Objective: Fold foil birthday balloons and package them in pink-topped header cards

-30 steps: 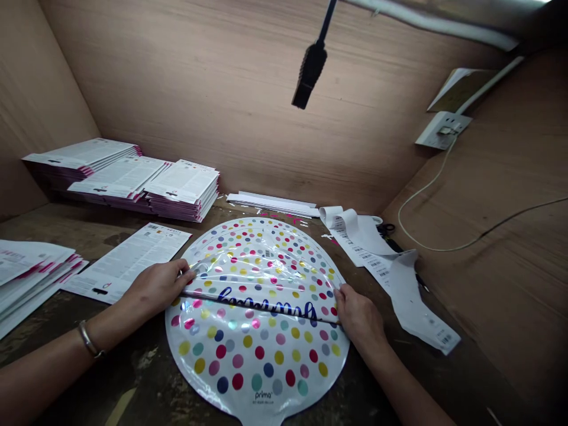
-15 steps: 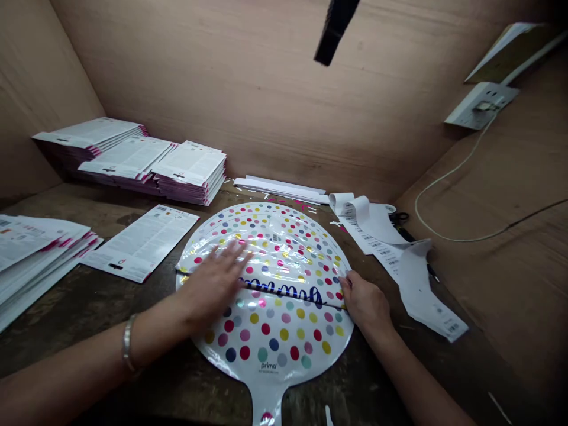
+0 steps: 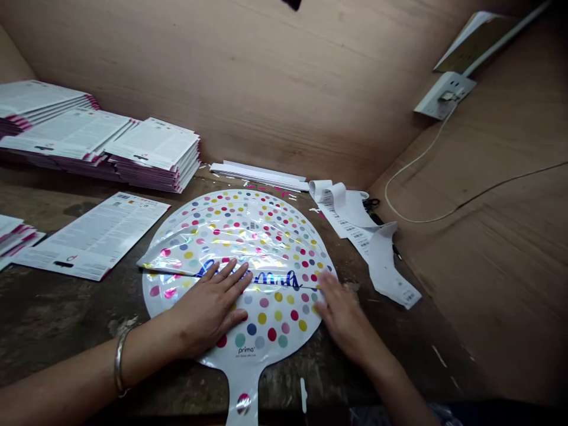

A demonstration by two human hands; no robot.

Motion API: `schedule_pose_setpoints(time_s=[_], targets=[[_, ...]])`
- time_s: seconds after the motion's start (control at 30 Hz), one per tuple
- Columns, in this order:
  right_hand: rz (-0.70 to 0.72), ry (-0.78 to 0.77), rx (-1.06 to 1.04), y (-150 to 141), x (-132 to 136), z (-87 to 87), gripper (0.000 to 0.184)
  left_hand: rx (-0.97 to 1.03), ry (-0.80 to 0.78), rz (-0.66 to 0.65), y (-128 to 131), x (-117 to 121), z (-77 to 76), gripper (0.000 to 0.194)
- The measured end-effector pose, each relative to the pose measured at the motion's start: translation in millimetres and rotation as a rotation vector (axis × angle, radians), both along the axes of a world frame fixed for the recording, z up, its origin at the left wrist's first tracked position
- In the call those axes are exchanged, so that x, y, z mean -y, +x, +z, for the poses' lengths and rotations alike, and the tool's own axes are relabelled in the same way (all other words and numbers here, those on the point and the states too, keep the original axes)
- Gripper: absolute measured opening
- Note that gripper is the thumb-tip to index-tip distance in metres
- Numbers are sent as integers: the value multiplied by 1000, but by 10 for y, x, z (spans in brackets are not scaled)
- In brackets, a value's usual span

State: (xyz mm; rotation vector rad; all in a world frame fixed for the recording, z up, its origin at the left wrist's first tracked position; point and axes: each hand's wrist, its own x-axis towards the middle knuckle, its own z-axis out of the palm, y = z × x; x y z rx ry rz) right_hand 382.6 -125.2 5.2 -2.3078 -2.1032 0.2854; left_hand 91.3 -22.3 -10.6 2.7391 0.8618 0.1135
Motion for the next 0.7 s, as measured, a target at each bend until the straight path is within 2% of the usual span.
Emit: schedule_pose_setpoints(time_s=[0.03,0.07,0.13,0.17,0.23,0.3,0.37,0.47,0.53,0.6,0.63,0.7], targets=[[-95,80,53,135,32,11,58,-11,-15,0,10,6,11,61],[-127,176,89,204,42,27,57,-19,-25,-2,24,11,22,62],[-23,308,102,138,-5,60,55,-18,-24,-5,54,14,44,63],[91,310,75,29,-54,72,53,-15,-18,-12,60,11,54,63],[287,204,-2,-229,-166,68,50,-17,-7,-35,23,-4,70,63],[355,94,-60,-413,-258,18,49,-43,4,4,-128,-13,66,64],[343,75,-81,-460,-314,-66,49,-90,26,170,-403,14,44,67],[337,98,-93,-383,-350,-180,50,-186,98,556,-882,154,22,73],[331,100,-103,-343,-352,-198,50,-220,181,712,-1063,261,57,73],[311,95,-107,-359,-342,-157,50,-173,317,762,-1036,304,135,68],[301,92,-103,-388,-334,-120,50,-120,386,742,-947,290,184,64],[291,87,-84,-468,-321,-28,50,1,446,603,-667,202,276,55]])
